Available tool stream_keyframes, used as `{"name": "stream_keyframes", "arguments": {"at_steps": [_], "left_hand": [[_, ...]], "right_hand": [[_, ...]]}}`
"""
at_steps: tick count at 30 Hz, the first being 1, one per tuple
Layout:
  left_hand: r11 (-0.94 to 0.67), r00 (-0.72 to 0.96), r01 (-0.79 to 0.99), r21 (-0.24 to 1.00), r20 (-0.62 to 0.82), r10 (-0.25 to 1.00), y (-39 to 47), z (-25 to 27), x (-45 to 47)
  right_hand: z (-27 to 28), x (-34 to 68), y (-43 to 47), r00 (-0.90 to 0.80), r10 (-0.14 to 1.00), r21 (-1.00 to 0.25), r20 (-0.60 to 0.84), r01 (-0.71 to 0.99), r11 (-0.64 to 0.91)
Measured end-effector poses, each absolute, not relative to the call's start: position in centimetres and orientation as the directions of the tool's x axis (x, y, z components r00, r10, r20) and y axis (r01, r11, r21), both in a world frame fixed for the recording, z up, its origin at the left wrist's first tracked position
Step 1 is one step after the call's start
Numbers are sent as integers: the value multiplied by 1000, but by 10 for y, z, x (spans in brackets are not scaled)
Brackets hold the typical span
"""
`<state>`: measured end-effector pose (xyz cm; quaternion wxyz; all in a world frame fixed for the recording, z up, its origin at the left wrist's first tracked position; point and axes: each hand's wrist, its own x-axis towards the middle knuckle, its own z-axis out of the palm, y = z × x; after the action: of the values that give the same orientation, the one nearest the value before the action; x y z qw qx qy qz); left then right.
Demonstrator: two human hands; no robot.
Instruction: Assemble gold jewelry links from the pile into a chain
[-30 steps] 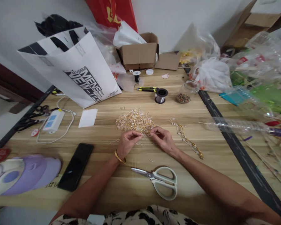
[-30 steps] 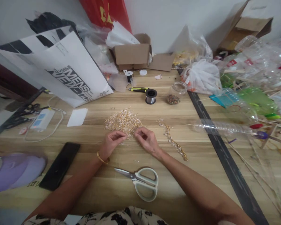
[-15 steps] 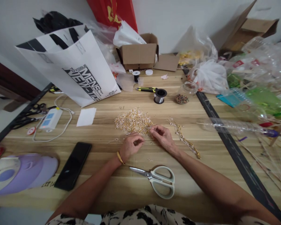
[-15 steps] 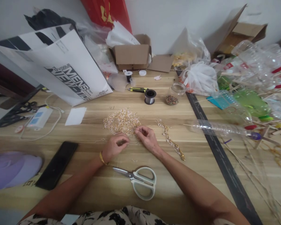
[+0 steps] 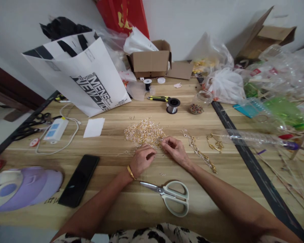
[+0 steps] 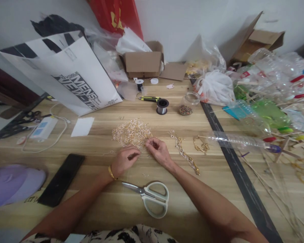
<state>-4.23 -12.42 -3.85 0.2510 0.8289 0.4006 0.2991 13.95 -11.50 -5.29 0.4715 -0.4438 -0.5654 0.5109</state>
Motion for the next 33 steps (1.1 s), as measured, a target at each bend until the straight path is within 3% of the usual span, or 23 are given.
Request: {"name": "stream_keyframes", "arguments": {"at_steps": [27,33], "left_hand": [[-671,622,557,489,289,728,-127,-40,-41],[-651,596,557,515,298,746,-128,-37,-41]], "right_hand": [[-53,137,-121,-199,959,-951,203,192,242],[-56,138,-120,-205,959,-950,196,204,238]]}}
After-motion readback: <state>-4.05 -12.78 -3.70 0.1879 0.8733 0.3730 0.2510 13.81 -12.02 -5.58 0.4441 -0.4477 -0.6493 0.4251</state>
